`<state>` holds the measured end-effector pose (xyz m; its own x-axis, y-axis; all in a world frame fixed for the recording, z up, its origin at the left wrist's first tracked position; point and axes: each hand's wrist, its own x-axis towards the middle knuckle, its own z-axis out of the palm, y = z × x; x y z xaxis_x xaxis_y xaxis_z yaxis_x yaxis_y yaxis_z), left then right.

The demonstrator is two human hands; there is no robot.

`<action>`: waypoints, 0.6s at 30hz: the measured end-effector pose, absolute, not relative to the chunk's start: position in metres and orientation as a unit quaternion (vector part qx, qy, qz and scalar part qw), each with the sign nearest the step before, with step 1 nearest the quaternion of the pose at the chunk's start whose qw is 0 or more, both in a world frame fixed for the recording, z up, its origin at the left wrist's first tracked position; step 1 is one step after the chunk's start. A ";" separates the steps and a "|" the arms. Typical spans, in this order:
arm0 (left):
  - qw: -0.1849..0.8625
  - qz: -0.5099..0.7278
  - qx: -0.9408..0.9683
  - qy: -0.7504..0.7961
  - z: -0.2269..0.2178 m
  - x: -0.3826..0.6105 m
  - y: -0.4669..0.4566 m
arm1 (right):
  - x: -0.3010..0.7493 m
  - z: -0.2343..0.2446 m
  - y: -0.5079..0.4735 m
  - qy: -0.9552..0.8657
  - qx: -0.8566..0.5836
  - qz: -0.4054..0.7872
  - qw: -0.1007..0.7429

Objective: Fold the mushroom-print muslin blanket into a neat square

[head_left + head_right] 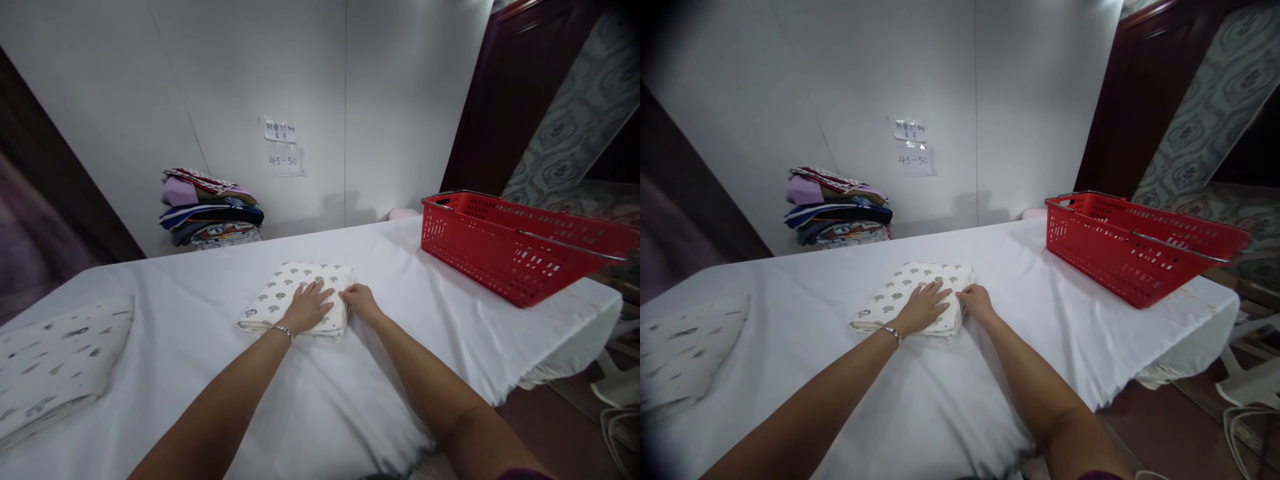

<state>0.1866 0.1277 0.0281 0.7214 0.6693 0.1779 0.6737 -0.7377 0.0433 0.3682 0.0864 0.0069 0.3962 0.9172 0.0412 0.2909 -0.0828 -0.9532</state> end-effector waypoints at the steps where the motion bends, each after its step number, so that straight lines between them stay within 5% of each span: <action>1: 0.012 -0.092 -0.928 -0.361 0.028 0.187 0.128 | 0.368 0.006 0.087 -0.453 -0.667 0.311 0.504; 18: -0.007 -0.097 -0.928 -0.360 0.028 0.185 0.127 | 0.370 0.005 0.086 -0.428 -0.659 0.351 0.509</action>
